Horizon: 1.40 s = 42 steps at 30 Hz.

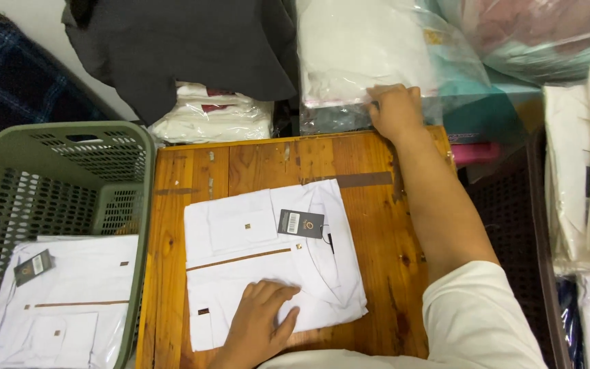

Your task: Packaging folded white shirts into clear plastic bags and placing them into a storage basket.

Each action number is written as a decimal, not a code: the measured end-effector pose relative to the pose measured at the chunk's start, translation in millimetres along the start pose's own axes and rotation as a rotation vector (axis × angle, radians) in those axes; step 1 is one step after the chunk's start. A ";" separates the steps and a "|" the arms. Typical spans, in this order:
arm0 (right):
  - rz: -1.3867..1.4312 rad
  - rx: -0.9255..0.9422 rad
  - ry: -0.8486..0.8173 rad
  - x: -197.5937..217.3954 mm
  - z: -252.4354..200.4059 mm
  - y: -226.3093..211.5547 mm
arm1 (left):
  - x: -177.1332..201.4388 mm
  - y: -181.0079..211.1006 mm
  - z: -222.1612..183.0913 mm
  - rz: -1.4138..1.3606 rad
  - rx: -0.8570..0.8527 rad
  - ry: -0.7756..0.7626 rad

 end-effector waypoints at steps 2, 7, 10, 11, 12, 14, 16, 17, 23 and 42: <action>-0.053 0.009 0.072 1.2 2.4 0.4 | -2.5 -3.7 0.4 0.004 0.013 -0.007; -0.075 0.071 0.338 24.9 -24.4 -2.7 | -6.3 -5.8 -1.3 0.019 0.020 -0.014; -0.063 -0.012 0.364 30.2 -36.4 7.5 | -5.3 -4.4 -2.6 0.031 0.014 -0.005; 0.034 0.017 0.282 26.6 -38.4 7.5 | -5.3 -3.7 -2.4 0.033 0.007 -0.002; 0.130 0.047 0.199 22.7 -41.0 6.6 | -5.3 -3.0 -2.3 0.035 0.000 0.000; 0.155 0.107 0.221 43.0 -73.6 -13.5 | -5.3 -4.2 -2.5 0.019 0.011 -0.005; 0.180 0.166 0.242 60.9 -108.1 -37.8 | -5.1 -5.5 -2.6 0.002 0.022 -0.011; 0.144 0.166 0.214 64.8 -124.5 -51.2 | -6.0 -9.9 -2.4 -0.054 0.056 -0.029; 0.267 0.308 0.196 35.6 -218.6 -130.7 | -3.0 -25.6 11.7 -0.335 0.302 -0.222; 0.383 1.079 -0.238 -26.2 -356.3 -313.6 | 28.0 -126.8 -21.2 -1.142 0.668 0.211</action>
Point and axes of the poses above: each hand's wrist, its own z-axis towards the middle knuckle, its own x-axis out of the back of the hand, y = z × x, the point moved 10 cm from there along z, towards the middle knuckle, and after that the axes turned 10 degrees about -y, right-handed, at the moved point
